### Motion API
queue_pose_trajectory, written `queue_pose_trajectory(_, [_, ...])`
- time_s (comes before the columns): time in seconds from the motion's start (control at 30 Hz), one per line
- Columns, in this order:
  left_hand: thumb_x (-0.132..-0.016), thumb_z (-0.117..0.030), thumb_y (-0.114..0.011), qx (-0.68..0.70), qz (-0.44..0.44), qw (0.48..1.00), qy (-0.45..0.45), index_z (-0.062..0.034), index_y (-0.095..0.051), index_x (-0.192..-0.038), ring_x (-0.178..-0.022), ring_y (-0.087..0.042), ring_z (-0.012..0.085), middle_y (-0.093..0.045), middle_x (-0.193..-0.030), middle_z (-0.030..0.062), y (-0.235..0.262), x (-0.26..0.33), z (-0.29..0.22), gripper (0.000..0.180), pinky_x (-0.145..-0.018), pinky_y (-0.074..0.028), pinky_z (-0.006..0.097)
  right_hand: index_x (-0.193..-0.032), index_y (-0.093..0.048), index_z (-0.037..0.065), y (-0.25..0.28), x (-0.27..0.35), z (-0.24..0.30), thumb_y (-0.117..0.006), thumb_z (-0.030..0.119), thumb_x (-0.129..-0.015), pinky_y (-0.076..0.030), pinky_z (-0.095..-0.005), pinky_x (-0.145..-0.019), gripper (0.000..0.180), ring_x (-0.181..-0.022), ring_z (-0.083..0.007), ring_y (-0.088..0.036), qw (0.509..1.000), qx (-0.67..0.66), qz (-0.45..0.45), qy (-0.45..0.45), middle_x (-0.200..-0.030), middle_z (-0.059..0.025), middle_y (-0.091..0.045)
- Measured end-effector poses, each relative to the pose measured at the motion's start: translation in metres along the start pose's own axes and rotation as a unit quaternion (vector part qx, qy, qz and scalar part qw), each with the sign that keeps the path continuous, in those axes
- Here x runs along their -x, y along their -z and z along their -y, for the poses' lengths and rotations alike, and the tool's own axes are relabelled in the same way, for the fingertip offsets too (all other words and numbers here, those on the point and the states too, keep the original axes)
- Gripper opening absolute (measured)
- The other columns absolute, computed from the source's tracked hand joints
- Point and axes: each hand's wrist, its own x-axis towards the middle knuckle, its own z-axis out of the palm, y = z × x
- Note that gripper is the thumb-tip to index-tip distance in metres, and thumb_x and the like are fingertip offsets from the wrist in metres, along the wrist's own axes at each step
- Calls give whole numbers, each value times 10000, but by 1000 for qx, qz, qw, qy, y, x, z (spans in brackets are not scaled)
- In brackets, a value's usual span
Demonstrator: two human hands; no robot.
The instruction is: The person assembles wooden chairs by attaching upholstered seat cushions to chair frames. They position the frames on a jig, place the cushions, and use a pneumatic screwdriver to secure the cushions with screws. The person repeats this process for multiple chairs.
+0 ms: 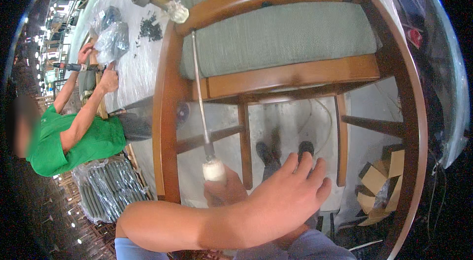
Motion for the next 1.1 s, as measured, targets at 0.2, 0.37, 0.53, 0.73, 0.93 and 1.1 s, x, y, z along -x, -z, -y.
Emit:
queue_pose_trajectory(0.2, [-854, -175, -595, 30, -6, 999, 18, -1, -647, -1153, -1173, -559, 362, -599, -1238, 196, -14, -4, 2, 350, -987, -442, 448, -1078, -515, 94, -7, -2, 13, -696, 190, -903, -459, -303, -536, 270, -629, -130, -578, 999, 42, -17, 4, -723, -25, -571])
queue_pose_trajectory(0.37, [-879, -128, -571, 49, 89, 995, -9, -8, -607, -1227, -1261, -529, 395, -573, -1293, 219, 1, -9, 13, 371, -1052, -433, 486, -1094, -532, 68, 28, -23, -25, -706, 265, -914, -525, -333, -559, 319, -628, -161, -632, 991, 117, -5, 63, -746, -95, -638])
queue_pose_trajectory(0.53, [-855, -139, -616, 6, -41, 998, -40, -21, -592, -1278, -1366, -461, 396, -526, -1413, 212, -3, -24, 26, 440, -1129, -394, 505, -1108, -540, 63, 8, -22, -42, -580, 321, -1020, -515, -325, -555, 276, -640, -144, -629, 912, 308, -229, 144, -816, -87, -657])
queue_pose_trajectory(0.73, [-793, -57, -721, 38, -156, 987, -3, -29, -609, -1230, -1381, -415, 416, -488, -1453, 196, 39, -15, 44, 452, -1148, -365, 489, -1181, -551, 52, 62, 84, 18, -654, 299, -939, -499, -322, -702, 360, -845, -129, -580, 942, 315, 54, 102, -978, -35, -609])
queue_pose_trajectory(0.93, [-817, -48, -718, 19, -187, 980, 60, -29, -615, -1231, -1453, -303, 434, -362, -1554, 222, 36, -16, 60, 427, -1192, -298, 498, -1284, -578, 41, 172, 265, -8, -727, 342, -855, -511, -398, -847, 545, -945, -242, -638, 792, 601, -76, 81, -1002, -123, -666])
queue_pose_trajectory(1.1, [-799, -91, -744, -9, -178, 979, 101, -53, -641, -1231, -1457, -271, 449, -312, -1587, 208, 27, -14, 91, 445, -1193, -270, 531, -1283, -600, 90, 249, 426, -24, -764, 308, -791, -549, -390, -732, 563, -817, -227, -681, 749, 592, -281, -93, -911, -105, -684])
